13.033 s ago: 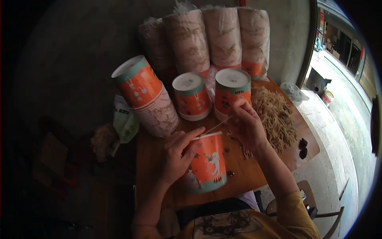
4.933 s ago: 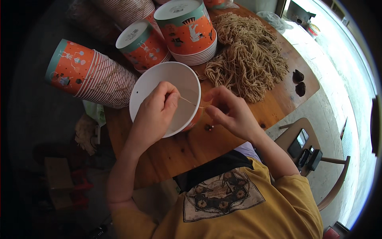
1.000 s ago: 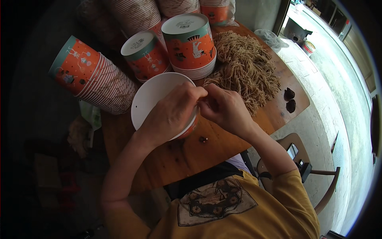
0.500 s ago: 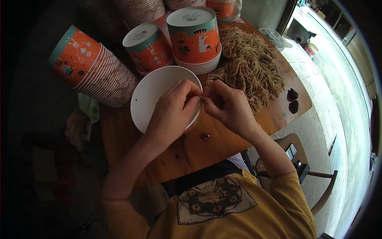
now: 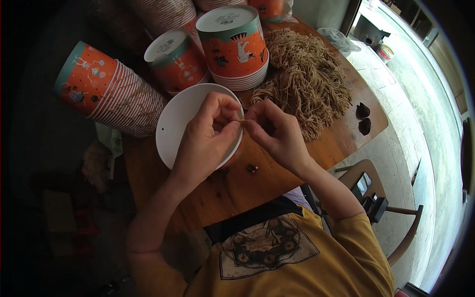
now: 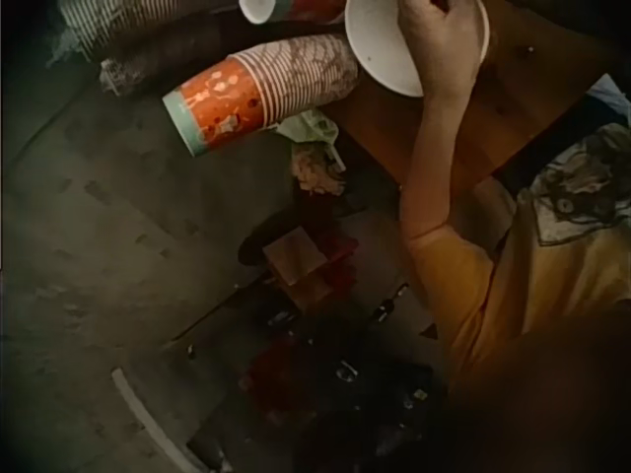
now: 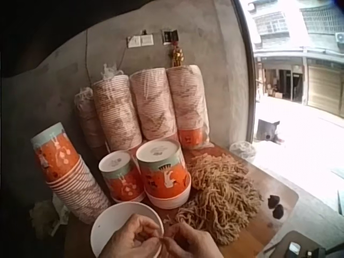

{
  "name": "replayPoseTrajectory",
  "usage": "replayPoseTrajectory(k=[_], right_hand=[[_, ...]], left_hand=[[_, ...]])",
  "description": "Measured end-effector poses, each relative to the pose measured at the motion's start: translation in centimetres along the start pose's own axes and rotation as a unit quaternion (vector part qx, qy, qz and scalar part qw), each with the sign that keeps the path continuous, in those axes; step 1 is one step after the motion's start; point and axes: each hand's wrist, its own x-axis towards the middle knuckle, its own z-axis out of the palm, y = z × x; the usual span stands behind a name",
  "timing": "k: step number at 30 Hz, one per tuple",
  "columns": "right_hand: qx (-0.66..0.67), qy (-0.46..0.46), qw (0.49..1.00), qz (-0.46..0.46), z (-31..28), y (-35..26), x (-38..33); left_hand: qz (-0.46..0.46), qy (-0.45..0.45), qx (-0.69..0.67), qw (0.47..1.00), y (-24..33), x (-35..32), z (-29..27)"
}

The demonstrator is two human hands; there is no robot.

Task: Attaching string handles to pre-printed paper cups at a workstation.

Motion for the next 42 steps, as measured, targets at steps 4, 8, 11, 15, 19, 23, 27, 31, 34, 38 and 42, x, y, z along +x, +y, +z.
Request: replayPoseTrajectory(k=[4,8,11,15,19,23,27,31,34,38,42], right_hand=[[0.024,0.009,1.000,0.012,0.2,0.6,0.1],[0.137,0.001,0.986,0.092,0.2,0.1,0.0],[0.156,-0.002,0.981,0.116,0.3,0.6,0.0],[-0.102,0.080,0.988,-0.088,-0.1,0.1,-0.2],[-0.278,0.079,0.927,-0.238,-1.0,0.5,0.0],[-0.346,0.061,0.886,-0.303,-1.7,-0.1,0.4],[-0.422,0.046,0.830,-0.361,-2.0,-0.4,0.8],[-0.394,0.050,0.856,-0.331,-1.5,-1.2,1.3],[-0.192,0.010,0.971,-0.144,-1.4,-1.0,1.6],[0.117,-0.163,0.944,0.263,-3.5,-1.7,2.5],[0.238,-0.136,0.925,0.262,-3.5,-1.0,1.6]], left_hand=[[0.003,-0.023,-0.038,0.999,0.0,0.2,-0.2],[0.019,-0.019,-0.063,0.998,-0.2,0.4,-0.1],[-0.036,-0.027,-0.119,0.992,0.0,0.8,-0.1],[-0.081,-0.037,-0.159,0.983,-0.1,1.0,-0.2],[-0.109,-0.031,-0.177,0.978,0.2,1.2,0.2],[-0.104,-0.026,-0.173,0.979,0.0,1.0,0.2],[-0.091,-0.026,-0.173,0.980,-0.1,1.0,0.5],[-0.062,-0.025,-0.155,0.986,-0.2,1.0,0.9],[-0.061,-0.023,-0.131,0.989,0.2,1.0,0.9],[-0.073,-0.027,-0.140,0.987,-0.3,0.8,0.7],[-0.082,-0.023,-0.163,0.983,-0.3,0.8,0.7]])
